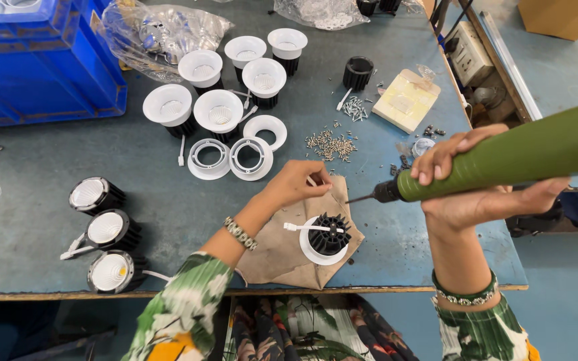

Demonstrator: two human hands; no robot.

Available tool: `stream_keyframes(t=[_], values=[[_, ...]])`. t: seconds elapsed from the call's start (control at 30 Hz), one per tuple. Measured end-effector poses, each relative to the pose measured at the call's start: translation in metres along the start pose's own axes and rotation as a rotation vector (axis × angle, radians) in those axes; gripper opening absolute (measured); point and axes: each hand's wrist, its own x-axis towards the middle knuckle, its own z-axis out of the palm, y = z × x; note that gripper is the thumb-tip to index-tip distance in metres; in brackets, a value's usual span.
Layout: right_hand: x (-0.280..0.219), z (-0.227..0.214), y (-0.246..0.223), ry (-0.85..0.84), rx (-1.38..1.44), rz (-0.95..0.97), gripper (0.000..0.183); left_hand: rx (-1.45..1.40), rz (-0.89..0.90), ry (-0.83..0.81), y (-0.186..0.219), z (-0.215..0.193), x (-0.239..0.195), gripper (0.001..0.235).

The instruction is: The person assembles LED light fixtures by inserting black heat sinks into white reflector housings and securing them with screws using a green electric screwdriver. The person handles multiple units sequentially, placing finished assemblies on the table.

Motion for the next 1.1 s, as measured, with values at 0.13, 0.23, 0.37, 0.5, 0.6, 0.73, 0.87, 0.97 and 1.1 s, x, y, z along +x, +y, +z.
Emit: stream_keyframes(t=[0.13,0.23,0.37,0.5,0.6,0.73,0.87,0.97,1.1], values=[[0.010,0.016,-0.008,-0.061,-0.007,-0.048,0.092,-0.297,-0.066,-0.030,0.022,-0.005,-0.028,0.012],[0.007,0.027,-0.012,-0.086,0.044,-0.041,0.092,-0.448,-0.051,-0.008,0.028,-0.008,-0.043,0.013],[0.000,0.038,-0.017,-0.112,0.121,-0.022,0.091,-0.508,0.026,-0.003,0.031,-0.007,-0.055,0.024],[-0.002,0.046,-0.017,-0.112,0.071,-0.043,0.093,-0.452,0.046,0.001,0.033,-0.007,-0.064,0.031],[-0.004,0.049,-0.021,-0.102,0.056,-0.039,0.092,-0.439,0.051,0.006,0.037,-0.010,-0.067,0.033],[-0.006,0.050,-0.023,-0.123,0.141,-0.031,0.091,-0.395,0.032,0.019,0.041,-0.012,-0.071,0.034],[-0.009,0.050,-0.023,-0.104,0.105,-0.031,0.091,-0.380,0.071,0.010,0.042,-0.011,-0.074,0.034],[-0.009,0.049,-0.022,-0.118,0.089,-0.025,0.091,-0.409,0.064,0.005,0.045,-0.013,-0.076,0.033],[-0.011,0.051,-0.020,-0.101,0.138,-0.006,0.091,-0.320,0.066,0.017,0.049,-0.012,-0.079,0.033]])
